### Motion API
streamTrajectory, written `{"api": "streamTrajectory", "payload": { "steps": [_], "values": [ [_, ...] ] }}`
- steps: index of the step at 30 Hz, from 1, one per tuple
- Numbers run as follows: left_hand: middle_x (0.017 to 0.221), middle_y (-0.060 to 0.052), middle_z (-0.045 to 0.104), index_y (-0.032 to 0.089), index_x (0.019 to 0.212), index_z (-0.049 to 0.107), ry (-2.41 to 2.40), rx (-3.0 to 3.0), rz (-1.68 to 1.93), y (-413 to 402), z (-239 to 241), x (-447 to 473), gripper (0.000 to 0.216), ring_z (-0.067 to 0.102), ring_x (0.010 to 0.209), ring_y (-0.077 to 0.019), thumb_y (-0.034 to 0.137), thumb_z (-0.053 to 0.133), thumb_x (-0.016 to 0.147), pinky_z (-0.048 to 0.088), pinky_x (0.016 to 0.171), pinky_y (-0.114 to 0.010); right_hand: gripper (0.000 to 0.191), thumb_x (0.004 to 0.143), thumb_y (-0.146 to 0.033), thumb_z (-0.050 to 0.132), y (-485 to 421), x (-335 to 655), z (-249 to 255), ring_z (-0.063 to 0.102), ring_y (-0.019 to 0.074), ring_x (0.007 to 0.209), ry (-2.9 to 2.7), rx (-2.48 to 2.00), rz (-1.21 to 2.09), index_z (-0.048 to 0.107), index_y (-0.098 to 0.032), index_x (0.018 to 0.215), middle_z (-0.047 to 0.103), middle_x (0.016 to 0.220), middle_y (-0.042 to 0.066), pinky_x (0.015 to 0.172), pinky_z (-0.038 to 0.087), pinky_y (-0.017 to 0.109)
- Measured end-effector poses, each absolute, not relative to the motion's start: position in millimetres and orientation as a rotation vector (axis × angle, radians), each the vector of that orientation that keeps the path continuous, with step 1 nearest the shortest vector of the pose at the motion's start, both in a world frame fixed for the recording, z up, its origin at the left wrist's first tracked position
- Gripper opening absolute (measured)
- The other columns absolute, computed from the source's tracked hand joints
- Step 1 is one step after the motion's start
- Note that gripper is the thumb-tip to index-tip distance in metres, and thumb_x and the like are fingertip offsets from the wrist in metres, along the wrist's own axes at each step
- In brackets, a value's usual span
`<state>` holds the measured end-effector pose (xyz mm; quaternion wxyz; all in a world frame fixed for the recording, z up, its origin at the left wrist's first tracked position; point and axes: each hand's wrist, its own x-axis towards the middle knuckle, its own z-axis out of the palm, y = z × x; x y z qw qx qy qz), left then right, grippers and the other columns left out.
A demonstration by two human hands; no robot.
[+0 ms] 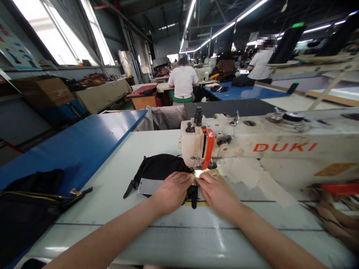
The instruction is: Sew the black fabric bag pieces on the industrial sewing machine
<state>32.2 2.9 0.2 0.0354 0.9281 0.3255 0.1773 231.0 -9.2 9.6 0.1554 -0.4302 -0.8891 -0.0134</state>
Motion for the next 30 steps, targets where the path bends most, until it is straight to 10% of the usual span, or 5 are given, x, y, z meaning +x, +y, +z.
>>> {"api": "streamTrajectory", "payload": {
  "steps": [30],
  "values": [
    [0.120, -0.007, 0.061, 0.017, 0.120, 0.054, 0.997, 2.897, 0.552, 0, 6, 29, 0.034, 0.051, 0.118, -0.0181, 0.011, 0.045, 0.087, 0.041, 0.102, -0.037, 0.024, 0.081, -0.003, 0.054, -12, 238, 0, 0.051, 0.0215, 0.092, -2.570, -1.073, -0.018, 0.063, -0.017, 0.098, 0.061, 0.090, 0.006, 0.084, 0.042, 0.036]
  ]
}}
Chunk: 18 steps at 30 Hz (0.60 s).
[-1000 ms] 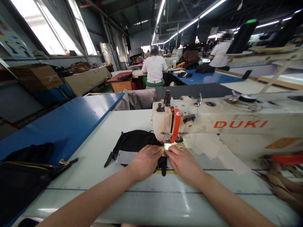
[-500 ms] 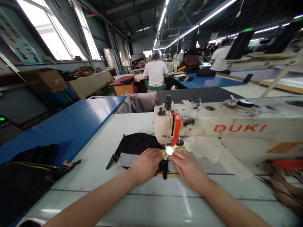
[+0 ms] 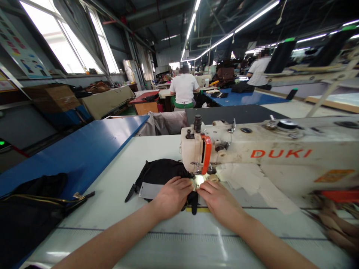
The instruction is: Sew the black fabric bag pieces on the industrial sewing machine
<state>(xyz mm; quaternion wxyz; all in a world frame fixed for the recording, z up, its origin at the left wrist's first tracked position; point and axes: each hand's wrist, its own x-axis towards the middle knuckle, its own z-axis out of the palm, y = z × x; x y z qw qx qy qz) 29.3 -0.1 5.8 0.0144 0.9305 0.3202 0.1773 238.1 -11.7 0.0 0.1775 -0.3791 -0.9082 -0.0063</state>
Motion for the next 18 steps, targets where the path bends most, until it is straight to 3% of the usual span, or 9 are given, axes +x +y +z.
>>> {"api": "streamTrajectory", "payload": {
  "steps": [18],
  "values": [
    [0.122, -0.006, 0.061, 0.019, 0.121, 0.055, 0.995, 2.898, 0.539, 25, -2, 27, 0.036, 0.052, 0.118, -0.0201, 0.011, 0.044, 0.087, 0.039, 0.103, -0.041, 0.021, 0.083, -0.007, 0.049, -6, 233, 10, 0.049, 0.0214, 0.087, -2.546, -1.288, 0.000, 0.059, -0.016, 0.099, 0.059, 0.094, 0.006, 0.083, 0.035, 0.036]
  ]
}}
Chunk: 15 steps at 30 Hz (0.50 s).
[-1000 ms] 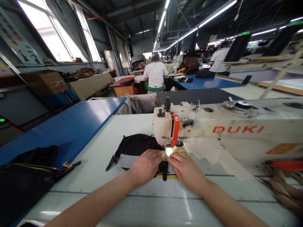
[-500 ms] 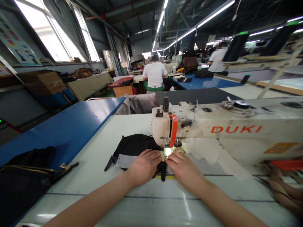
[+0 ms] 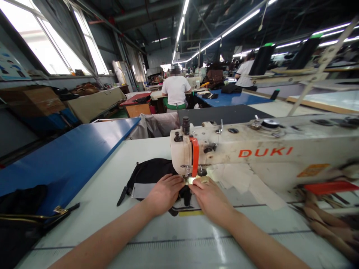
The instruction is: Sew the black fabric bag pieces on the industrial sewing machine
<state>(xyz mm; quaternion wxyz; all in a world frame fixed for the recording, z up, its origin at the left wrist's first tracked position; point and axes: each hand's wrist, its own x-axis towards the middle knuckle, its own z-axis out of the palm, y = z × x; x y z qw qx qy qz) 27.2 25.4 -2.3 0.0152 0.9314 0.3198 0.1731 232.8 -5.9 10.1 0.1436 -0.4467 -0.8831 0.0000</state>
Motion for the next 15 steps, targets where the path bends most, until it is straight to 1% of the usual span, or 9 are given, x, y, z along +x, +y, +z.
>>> {"api": "streamTrajectory", "payload": {
  "steps": [6, 11, 15],
  "values": [
    [0.117, -0.007, 0.062, 0.019, 0.117, 0.058, 0.998, 2.900, 0.576, 33.5, -3.1, 28.3, 0.033, 0.054, 0.112, -0.0206, 0.012, 0.045, 0.088, 0.041, 0.100, -0.041, 0.017, 0.087, -0.010, 0.046, -7.1, 234.1, 8.7, 0.047, 0.0221, 0.092, -2.494, -1.309, 0.032, 0.060, -0.016, 0.094, 0.059, 0.092, 0.007, 0.086, 0.036, 0.036],
    [0.115, -0.008, 0.063, 0.018, 0.116, 0.059, 1.022, 2.889, 0.556, 32.9, -0.1, 30.0, 0.030, 0.055, 0.110, -0.0204, 0.013, 0.045, 0.089, 0.041, 0.100, -0.040, 0.019, 0.085, -0.010, 0.050, -7.9, 235.8, 7.4, 0.047, 0.0234, 0.096, -2.445, -1.295, 0.058, 0.062, -0.015, 0.098, 0.060, 0.096, 0.009, 0.089, 0.037, 0.037],
    [0.115, -0.007, 0.063, 0.019, 0.115, 0.059, 1.033, 2.877, 0.550, 32.5, 0.4, 30.1, 0.030, 0.055, 0.110, -0.0204, 0.013, 0.045, 0.089, 0.040, 0.100, -0.040, 0.021, 0.085, -0.009, 0.049, -8.8, 238.1, 5.4, 0.047, 0.0237, 0.096, -2.395, -1.283, 0.095, 0.063, -0.016, 0.100, 0.061, 0.095, 0.008, 0.089, 0.038, 0.037]
  ]
}}
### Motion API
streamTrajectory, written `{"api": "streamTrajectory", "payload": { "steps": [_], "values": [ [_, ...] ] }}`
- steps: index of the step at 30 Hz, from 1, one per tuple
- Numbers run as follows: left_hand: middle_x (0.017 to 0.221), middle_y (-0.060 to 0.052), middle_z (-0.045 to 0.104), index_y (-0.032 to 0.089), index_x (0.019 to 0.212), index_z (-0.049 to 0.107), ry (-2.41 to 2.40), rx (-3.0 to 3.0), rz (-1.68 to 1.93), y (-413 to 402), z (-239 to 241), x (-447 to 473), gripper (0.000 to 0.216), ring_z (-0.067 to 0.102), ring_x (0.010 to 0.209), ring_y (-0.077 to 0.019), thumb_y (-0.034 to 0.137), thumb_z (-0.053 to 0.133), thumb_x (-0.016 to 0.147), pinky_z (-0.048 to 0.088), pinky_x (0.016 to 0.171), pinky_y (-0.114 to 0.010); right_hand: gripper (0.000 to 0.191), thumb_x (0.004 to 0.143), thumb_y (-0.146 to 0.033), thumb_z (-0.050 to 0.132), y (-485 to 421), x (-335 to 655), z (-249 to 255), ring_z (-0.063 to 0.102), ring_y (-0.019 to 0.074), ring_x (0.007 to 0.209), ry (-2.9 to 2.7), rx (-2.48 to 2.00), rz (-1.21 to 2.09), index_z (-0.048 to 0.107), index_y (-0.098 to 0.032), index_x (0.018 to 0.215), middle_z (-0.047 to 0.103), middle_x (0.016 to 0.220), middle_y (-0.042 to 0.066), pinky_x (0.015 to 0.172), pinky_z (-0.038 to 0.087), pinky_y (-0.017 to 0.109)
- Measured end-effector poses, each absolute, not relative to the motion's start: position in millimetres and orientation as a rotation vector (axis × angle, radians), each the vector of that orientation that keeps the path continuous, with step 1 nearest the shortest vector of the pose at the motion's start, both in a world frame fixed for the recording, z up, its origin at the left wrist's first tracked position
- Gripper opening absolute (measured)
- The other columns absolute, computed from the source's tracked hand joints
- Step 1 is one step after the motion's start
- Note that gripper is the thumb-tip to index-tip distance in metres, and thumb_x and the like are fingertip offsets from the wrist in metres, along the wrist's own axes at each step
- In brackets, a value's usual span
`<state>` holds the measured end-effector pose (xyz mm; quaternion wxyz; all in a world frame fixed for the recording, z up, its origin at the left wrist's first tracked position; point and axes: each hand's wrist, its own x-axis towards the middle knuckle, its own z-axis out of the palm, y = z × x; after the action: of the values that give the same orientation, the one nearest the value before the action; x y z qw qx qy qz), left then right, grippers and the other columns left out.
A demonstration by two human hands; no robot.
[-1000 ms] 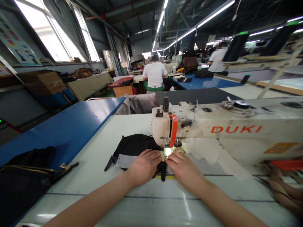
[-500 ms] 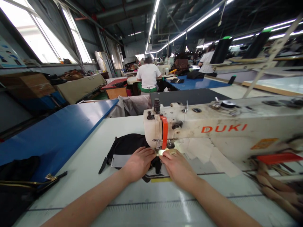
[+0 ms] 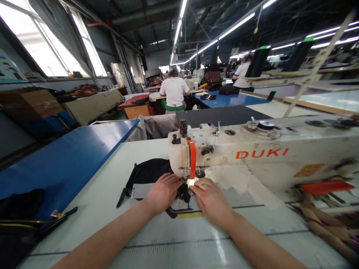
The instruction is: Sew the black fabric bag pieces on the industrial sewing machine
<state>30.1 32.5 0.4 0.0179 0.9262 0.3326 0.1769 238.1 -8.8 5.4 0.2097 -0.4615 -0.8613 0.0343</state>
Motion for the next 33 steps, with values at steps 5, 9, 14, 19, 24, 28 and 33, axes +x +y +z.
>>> {"api": "streamTrajectory", "payload": {
  "steps": [5, 9, 14, 19, 24, 28, 33],
  "values": [
    [0.115, -0.008, 0.063, 0.018, 0.116, 0.058, 1.036, 2.889, 0.551, 33, -2, 29, 0.031, 0.054, 0.111, -0.0213, 0.013, 0.045, 0.089, 0.040, 0.099, -0.040, 0.024, 0.085, -0.009, 0.050, -9, 241, 0, 0.048, 0.0253, 0.100, -2.376, -1.253, 0.067, 0.064, -0.016, 0.103, 0.062, 0.099, 0.010, 0.091, 0.038, 0.040],
    [0.112, -0.008, 0.064, 0.017, 0.114, 0.059, 1.032, 2.901, 0.544, 37, -3, 31, 0.030, 0.055, 0.110, -0.0212, 0.012, 0.044, 0.088, 0.041, 0.098, -0.039, 0.025, 0.085, -0.008, 0.049, -9, 242, -3, 0.049, 0.0257, 0.099, -2.362, -1.235, 0.055, 0.065, -0.015, 0.102, 0.063, 0.101, 0.010, 0.091, 0.040, 0.040],
    [0.118, -0.006, 0.062, 0.018, 0.116, 0.058, 1.061, 2.875, 0.520, 28, -1, 24, 0.032, 0.052, 0.115, -0.0199, 0.013, 0.043, 0.088, 0.038, 0.102, -0.039, 0.026, 0.085, -0.008, 0.048, -10, 244, -3, 0.051, 0.0257, 0.094, -2.371, -1.201, 0.058, 0.065, -0.016, 0.102, 0.063, 0.097, 0.009, 0.086, 0.043, 0.041],
    [0.131, -0.005, 0.054, 0.019, 0.123, 0.053, 1.089, 2.851, 0.461, -10, 4, 5, 0.035, 0.045, 0.125, -0.0178, 0.016, 0.039, 0.091, 0.034, 0.106, -0.037, 0.027, 0.088, -0.009, 0.044, -17, 241, -3, 0.052, 0.0243, 0.096, -2.423, -0.977, 0.063, 0.064, -0.015, 0.104, 0.064, 0.100, 0.008, 0.089, 0.044, 0.041],
    [0.131, -0.005, 0.054, 0.019, 0.122, 0.052, 1.138, 2.796, 0.442, -20, 13, 0, 0.032, 0.045, 0.124, -0.0173, 0.023, 0.040, 0.093, 0.034, 0.106, -0.035, 0.028, 0.088, -0.010, 0.043, -20, 234, -4, 0.052, 0.0247, 0.103, -2.485, -0.834, 0.019, 0.063, -0.015, 0.107, 0.064, 0.106, 0.008, 0.093, 0.044, 0.043],
    [0.129, -0.005, 0.055, 0.020, 0.122, 0.051, 1.177, 2.764, 0.441, -9, 18, -6, 0.032, 0.045, 0.124, -0.0188, 0.030, 0.045, 0.092, 0.034, 0.105, -0.037, 0.028, 0.088, -0.010, 0.041, -21, 235, -4, 0.054, 0.0237, 0.101, -2.485, -0.888, -0.002, 0.063, -0.016, 0.105, 0.064, 0.104, 0.008, 0.093, 0.045, 0.042],
    [0.121, -0.004, 0.060, 0.020, 0.117, 0.054, 1.180, 2.799, 0.441, -7, 20, -6, 0.028, 0.050, 0.117, -0.0187, 0.024, 0.047, 0.090, 0.037, 0.100, -0.034, 0.029, 0.087, -0.008, 0.041, -23, 235, 1, 0.056, 0.0228, 0.099, -2.476, -0.902, -0.002, 0.064, -0.017, 0.102, 0.065, 0.102, 0.008, 0.091, 0.047, 0.042]
  ]
}}
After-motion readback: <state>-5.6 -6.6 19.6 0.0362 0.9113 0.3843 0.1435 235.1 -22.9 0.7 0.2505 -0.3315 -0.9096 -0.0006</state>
